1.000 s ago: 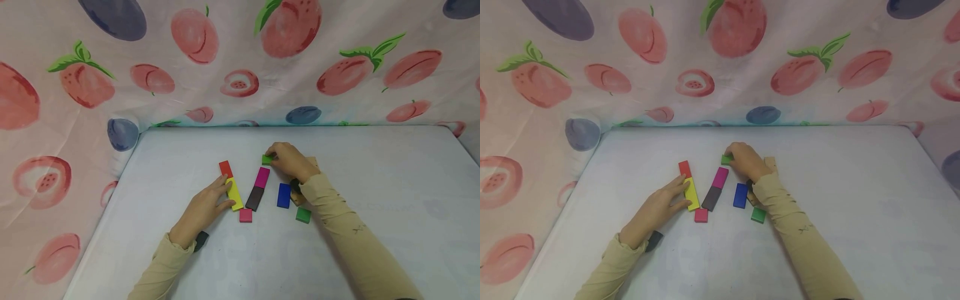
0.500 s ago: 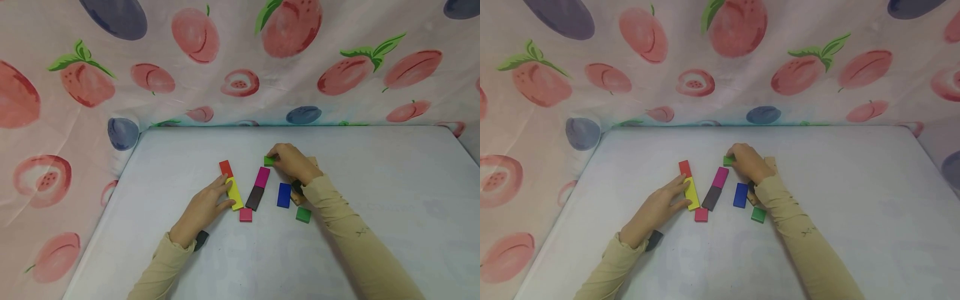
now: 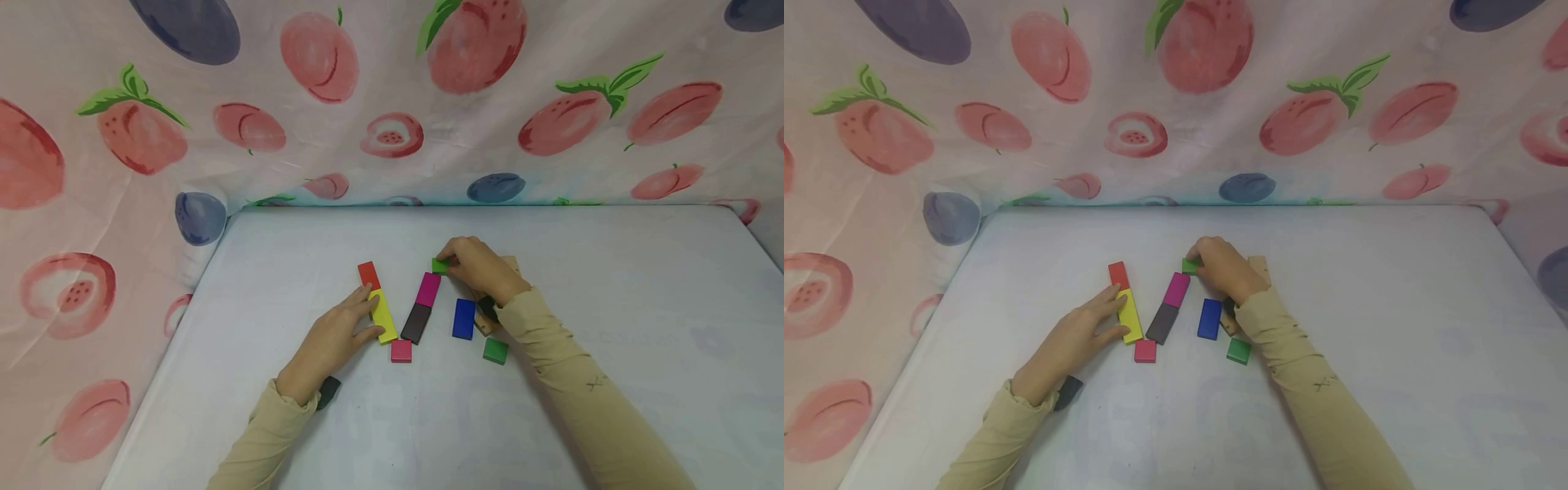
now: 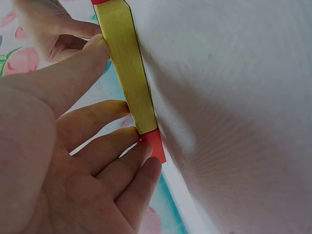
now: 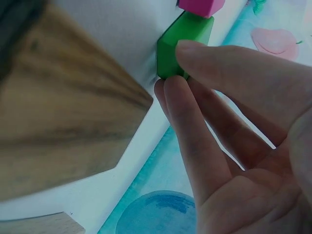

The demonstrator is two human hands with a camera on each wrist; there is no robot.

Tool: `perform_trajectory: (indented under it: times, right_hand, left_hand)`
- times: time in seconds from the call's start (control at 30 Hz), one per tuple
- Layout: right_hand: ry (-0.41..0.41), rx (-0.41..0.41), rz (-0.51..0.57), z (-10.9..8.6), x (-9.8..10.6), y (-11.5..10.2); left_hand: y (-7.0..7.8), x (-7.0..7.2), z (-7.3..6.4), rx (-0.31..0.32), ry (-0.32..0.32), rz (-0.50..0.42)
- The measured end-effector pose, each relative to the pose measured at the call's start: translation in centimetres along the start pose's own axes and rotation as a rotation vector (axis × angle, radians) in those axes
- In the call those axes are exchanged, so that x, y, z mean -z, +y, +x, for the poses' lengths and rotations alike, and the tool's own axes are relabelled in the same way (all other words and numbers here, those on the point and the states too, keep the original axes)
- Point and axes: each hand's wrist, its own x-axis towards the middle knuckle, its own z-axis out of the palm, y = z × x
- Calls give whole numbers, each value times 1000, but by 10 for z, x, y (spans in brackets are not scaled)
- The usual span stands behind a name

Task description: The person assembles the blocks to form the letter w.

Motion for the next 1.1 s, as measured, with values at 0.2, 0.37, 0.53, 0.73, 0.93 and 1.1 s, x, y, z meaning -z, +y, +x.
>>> perform_trajectory:
  times: [0.2,0.37,0.53,0.73,0.93,1.1]
  right_hand:
    - [5,12,1,-2,1,0]
    - [10,25,10,-2,0,0]
    - [4,15,-12,-2,-1,0]
    - [6,10,-34,-3,-2,0]
    - [14,25,-51,-4,-2,0]
    - [21,35,-76,-5,-3,0]
  left_hand:
    - [0,0,0,3,-2,1]
    - [0,0,1,5,-6,4]
    - [1,0,1,8,-10,1]
    - [1,1,1,1,-9,0]
    - [0,1,0,4,-8,-3]
    - [0,1,0,8,-9,-6]
